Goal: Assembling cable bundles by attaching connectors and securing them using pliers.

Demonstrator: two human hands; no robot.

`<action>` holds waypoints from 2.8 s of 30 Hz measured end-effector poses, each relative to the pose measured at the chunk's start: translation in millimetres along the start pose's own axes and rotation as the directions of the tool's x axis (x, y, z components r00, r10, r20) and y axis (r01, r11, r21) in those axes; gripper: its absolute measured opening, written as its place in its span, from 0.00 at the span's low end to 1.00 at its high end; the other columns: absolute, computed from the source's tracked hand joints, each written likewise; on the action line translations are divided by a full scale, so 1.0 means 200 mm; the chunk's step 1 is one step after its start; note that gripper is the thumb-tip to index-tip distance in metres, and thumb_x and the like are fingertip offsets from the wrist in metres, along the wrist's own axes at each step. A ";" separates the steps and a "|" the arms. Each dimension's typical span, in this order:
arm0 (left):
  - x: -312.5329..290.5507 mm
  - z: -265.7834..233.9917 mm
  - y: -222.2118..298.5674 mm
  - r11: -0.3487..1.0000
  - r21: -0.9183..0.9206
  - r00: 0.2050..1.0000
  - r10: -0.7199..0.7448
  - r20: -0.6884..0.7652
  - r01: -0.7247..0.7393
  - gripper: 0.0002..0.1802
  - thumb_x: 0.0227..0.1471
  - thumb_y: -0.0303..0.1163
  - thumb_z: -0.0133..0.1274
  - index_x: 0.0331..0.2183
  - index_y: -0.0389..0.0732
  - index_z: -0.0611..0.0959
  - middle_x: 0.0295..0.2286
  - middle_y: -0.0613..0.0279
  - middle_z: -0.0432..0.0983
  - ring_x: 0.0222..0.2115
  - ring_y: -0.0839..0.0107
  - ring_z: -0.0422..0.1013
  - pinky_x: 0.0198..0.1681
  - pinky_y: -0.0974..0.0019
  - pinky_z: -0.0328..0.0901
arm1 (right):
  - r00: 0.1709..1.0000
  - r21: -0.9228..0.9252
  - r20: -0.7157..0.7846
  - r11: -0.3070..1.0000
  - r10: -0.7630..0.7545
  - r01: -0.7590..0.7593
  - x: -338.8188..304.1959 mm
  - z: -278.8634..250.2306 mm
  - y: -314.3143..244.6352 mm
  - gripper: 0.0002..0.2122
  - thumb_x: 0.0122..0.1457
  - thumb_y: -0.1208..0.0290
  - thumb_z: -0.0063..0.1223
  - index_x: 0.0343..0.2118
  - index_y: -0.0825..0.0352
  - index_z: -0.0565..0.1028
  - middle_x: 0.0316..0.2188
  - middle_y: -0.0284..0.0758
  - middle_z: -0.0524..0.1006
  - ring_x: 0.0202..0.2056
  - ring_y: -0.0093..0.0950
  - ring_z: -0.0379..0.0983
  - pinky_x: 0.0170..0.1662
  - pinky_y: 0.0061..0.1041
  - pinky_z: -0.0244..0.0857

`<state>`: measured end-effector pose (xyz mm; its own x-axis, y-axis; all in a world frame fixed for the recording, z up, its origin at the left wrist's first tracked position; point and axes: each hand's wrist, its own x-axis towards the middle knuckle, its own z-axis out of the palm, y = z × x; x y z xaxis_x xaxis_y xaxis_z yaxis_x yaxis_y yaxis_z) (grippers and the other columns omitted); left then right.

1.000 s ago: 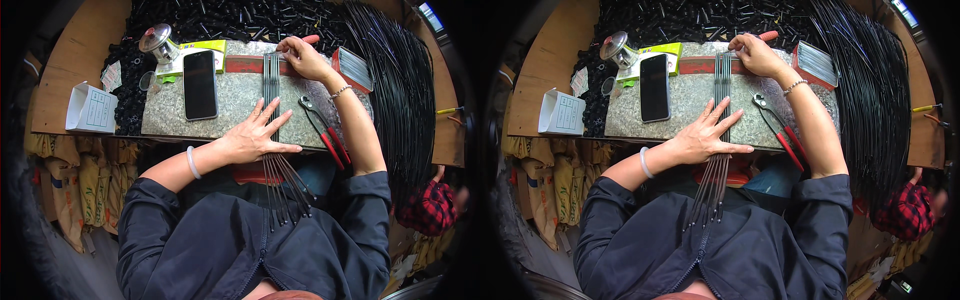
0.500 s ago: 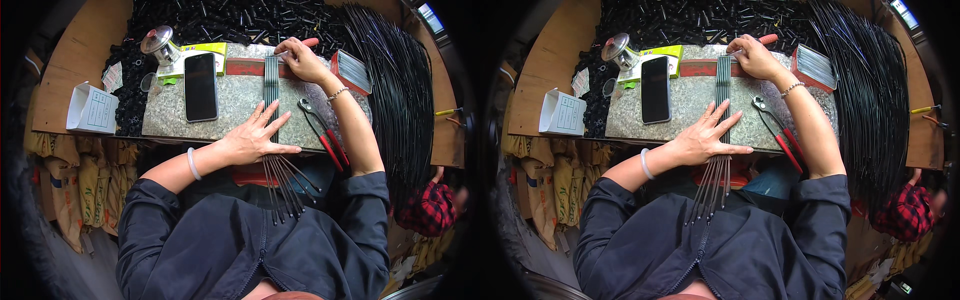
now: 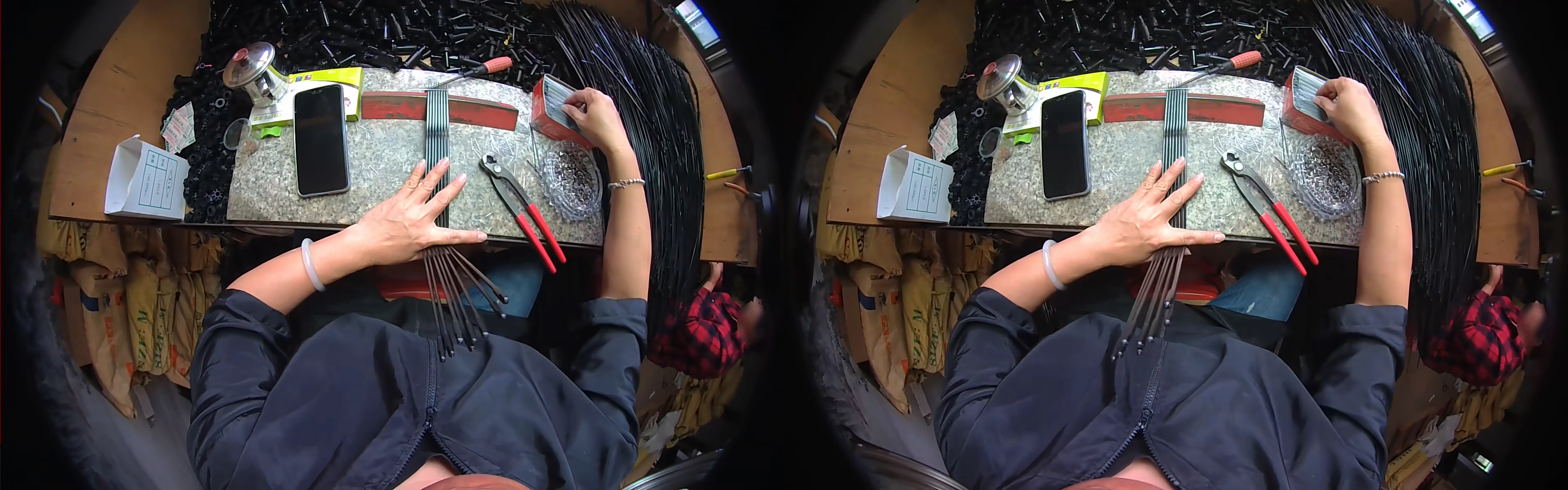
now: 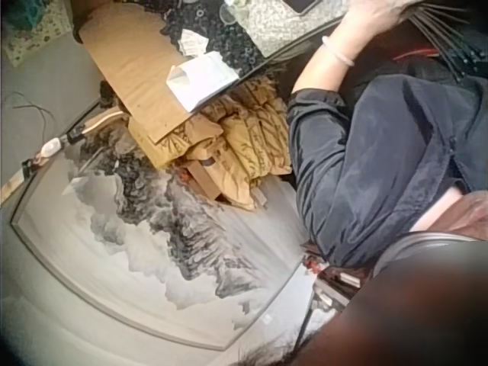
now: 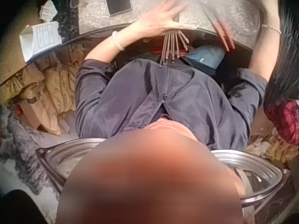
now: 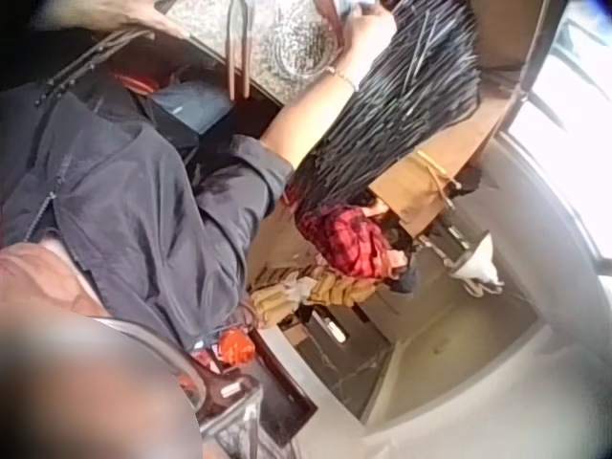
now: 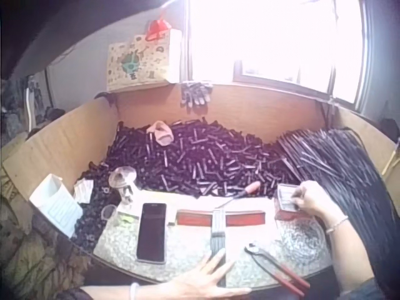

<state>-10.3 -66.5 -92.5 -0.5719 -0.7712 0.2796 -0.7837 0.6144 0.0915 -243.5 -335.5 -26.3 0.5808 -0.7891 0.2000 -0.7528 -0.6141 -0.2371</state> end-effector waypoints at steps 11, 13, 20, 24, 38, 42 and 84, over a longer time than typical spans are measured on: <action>0.01 -0.01 0.01 0.998 -0.051 1.000 -0.024 -0.012 0.023 0.33 0.47 0.34 0.49 0.53 0.77 0.63 0.54 0.43 0.53 0.56 0.37 0.47 0.56 0.40 0.49 | 0.946 0.253 -0.325 0.963 -0.001 0.088 -0.01 0.04 -0.07 0.06 0.55 0.70 0.49 0.30 0.67 0.74 0.27 0.37 0.74 0.31 0.32 0.71 0.36 0.28 0.65; 0.00 -0.01 0.01 0.998 -0.049 0.999 -0.032 -0.009 0.031 0.33 0.48 0.35 0.49 0.53 0.77 0.63 0.54 0.43 0.54 0.56 0.37 0.47 0.56 0.40 0.49 | 0.972 0.371 -0.226 0.917 -0.061 0.144 0.01 0.08 -0.27 0.08 0.57 0.67 0.48 0.32 0.68 0.73 0.26 0.38 0.75 0.29 0.32 0.73 0.35 0.26 0.65; 0.02 0.00 0.01 1.000 -0.023 1.000 -0.010 -0.029 0.009 0.34 0.47 0.34 0.49 0.54 0.76 0.61 0.53 0.40 0.55 0.55 0.36 0.50 0.55 0.40 0.51 | 0.989 0.192 -0.082 0.971 -0.125 0.139 0.14 0.26 -0.48 0.09 0.55 0.65 0.51 0.32 0.66 0.75 0.30 0.39 0.77 0.32 0.36 0.74 0.35 0.29 0.66; 0.02 0.00 0.00 1.000 -0.011 1.000 -0.001 -0.026 0.001 0.35 0.46 0.34 0.49 0.54 0.76 0.61 0.53 0.41 0.55 0.55 0.36 0.50 0.55 0.40 0.51 | 0.973 0.146 -0.168 0.972 -0.156 0.182 0.12 0.25 -0.44 0.09 0.55 0.65 0.51 0.33 0.66 0.75 0.29 0.39 0.77 0.31 0.35 0.74 0.34 0.29 0.66; 0.01 -0.01 0.01 1.000 -0.022 1.000 -0.016 -0.015 0.016 0.34 0.45 0.35 0.50 0.53 0.74 0.63 0.53 0.42 0.55 0.56 0.37 0.49 0.55 0.39 0.49 | 0.992 0.176 -0.108 0.983 0.065 -0.045 -0.03 -0.04 0.05 0.11 0.56 0.65 0.48 0.34 0.68 0.75 0.28 0.39 0.77 0.31 0.33 0.74 0.37 0.27 0.66; 0.02 0.00 0.01 0.999 -0.031 1.000 -0.019 -0.010 0.019 0.34 0.45 0.35 0.50 0.53 0.74 0.63 0.53 0.42 0.55 0.56 0.37 0.49 0.55 0.39 0.50 | 0.979 0.040 -0.195 0.997 -0.061 0.070 -0.06 0.01 0.11 0.09 0.52 0.67 0.53 0.30 0.68 0.77 0.28 0.37 0.77 0.33 0.33 0.72 0.39 0.28 0.65; 0.02 0.01 0.00 1.000 0.001 0.999 0.000 -0.044 0.000 0.34 0.46 0.35 0.48 0.54 0.74 0.62 0.52 0.40 0.56 0.54 0.37 0.51 0.55 0.40 0.51 | 0.990 0.474 0.112 0.880 -0.084 0.021 0.20 0.45 -0.49 0.12 0.51 0.64 0.54 0.32 0.69 0.77 0.28 0.41 0.78 0.32 0.30 0.75 0.39 0.27 0.66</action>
<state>-11.8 -69.8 -93.2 -0.5611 -0.7629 0.3211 -0.7837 0.6145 0.0904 -117.5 -307.7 -81.2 0.6730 -0.7311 0.1119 -0.5035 -0.5637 -0.6547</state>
